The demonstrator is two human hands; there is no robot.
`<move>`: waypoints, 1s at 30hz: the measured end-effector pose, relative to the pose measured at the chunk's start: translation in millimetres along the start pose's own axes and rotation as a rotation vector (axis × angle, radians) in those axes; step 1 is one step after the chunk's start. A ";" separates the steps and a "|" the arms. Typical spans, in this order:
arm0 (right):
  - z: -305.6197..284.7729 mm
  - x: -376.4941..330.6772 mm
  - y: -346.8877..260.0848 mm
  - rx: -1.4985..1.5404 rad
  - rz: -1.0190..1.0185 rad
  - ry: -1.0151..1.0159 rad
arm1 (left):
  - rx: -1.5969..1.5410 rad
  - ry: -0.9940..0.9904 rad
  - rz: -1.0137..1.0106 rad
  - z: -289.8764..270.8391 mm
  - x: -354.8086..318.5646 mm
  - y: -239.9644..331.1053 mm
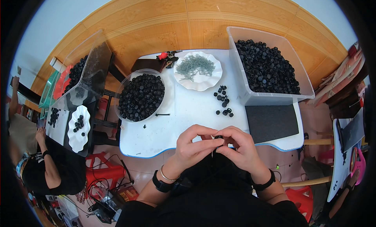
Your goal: Sorting and inspecting small black plastic components on a table.
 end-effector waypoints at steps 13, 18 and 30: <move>1.2 -1.1 -1.8 -0.088 -0.078 0.105 | -0.003 -0.020 -0.069 -5.1 9.9 2.3; -0.4 -2.7 3.4 -0.060 -0.105 0.125 | -0.135 -0.061 -0.199 -5.1 12.1 1.1; -2.0 -3.2 -4.7 -0.043 -0.059 0.130 | -0.193 -0.047 -0.212 -4.5 10.7 -2.4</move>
Point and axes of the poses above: each hand's wrist, its own x-axis towards the middle knuckle, its own z-axis out of the palm, y = z × x, the point moved 2 cm from there along x, towards the middle knuckle, and after that the axes turned 5 degrees about y, right-handed, at the moved point
